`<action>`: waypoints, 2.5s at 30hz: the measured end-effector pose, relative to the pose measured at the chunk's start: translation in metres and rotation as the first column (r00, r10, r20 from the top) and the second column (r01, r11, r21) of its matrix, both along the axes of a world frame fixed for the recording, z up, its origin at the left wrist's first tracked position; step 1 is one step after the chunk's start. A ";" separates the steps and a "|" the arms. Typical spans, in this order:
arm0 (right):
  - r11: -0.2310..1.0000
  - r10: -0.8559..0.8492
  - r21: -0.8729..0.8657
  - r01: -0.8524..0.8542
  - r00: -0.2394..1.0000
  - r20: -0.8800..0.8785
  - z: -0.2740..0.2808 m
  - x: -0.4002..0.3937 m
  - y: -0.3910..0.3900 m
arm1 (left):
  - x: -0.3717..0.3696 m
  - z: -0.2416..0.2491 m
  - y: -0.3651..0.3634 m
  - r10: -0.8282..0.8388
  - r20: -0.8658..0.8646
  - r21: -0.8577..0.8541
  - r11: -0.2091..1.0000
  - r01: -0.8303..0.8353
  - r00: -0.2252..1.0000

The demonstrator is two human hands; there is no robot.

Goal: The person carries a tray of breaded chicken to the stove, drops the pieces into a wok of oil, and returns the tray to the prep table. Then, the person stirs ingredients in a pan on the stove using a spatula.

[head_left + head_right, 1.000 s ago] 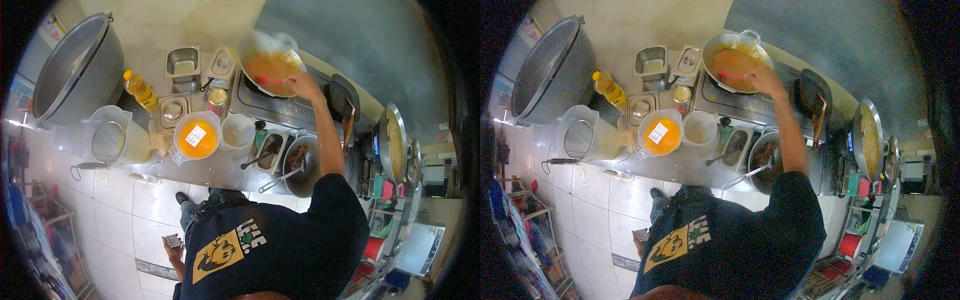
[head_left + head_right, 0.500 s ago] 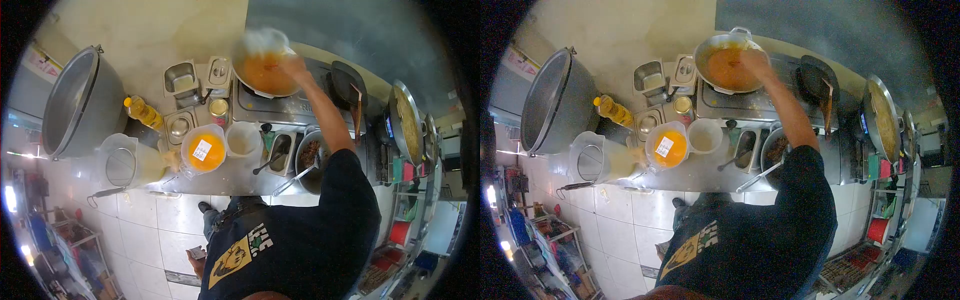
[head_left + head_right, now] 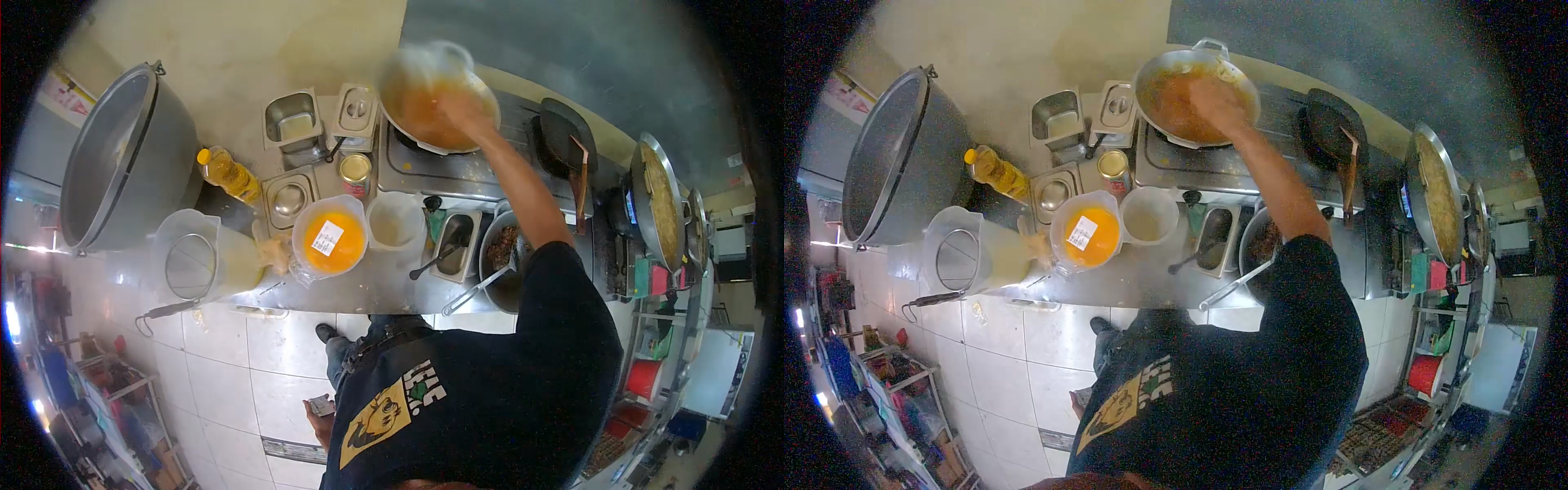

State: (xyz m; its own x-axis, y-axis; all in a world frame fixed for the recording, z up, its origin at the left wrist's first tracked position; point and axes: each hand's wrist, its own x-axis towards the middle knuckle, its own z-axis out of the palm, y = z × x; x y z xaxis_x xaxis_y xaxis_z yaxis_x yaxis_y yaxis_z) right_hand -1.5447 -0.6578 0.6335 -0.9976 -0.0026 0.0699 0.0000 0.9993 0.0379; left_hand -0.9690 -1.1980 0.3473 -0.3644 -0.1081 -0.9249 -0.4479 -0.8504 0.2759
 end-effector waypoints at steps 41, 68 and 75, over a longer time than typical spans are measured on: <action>0.992 0.079 -0.092 -0.089 0.991 -0.105 0.003 0.001 -0.006 | -0.013 0.052 0.004 -0.058 0.025 0.044 0.997 0.057 0.998; 0.998 0.062 -0.026 -0.064 0.997 -0.054 0.002 0.047 0.009 | -0.022 0.045 0.003 -0.106 0.062 0.063 0.993 0.102 0.993; 0.996 0.090 0.025 -0.090 0.996 0.007 0.008 0.041 0.020 | -0.021 0.045 0.000 -0.109 0.038 0.009 0.994 0.109 0.993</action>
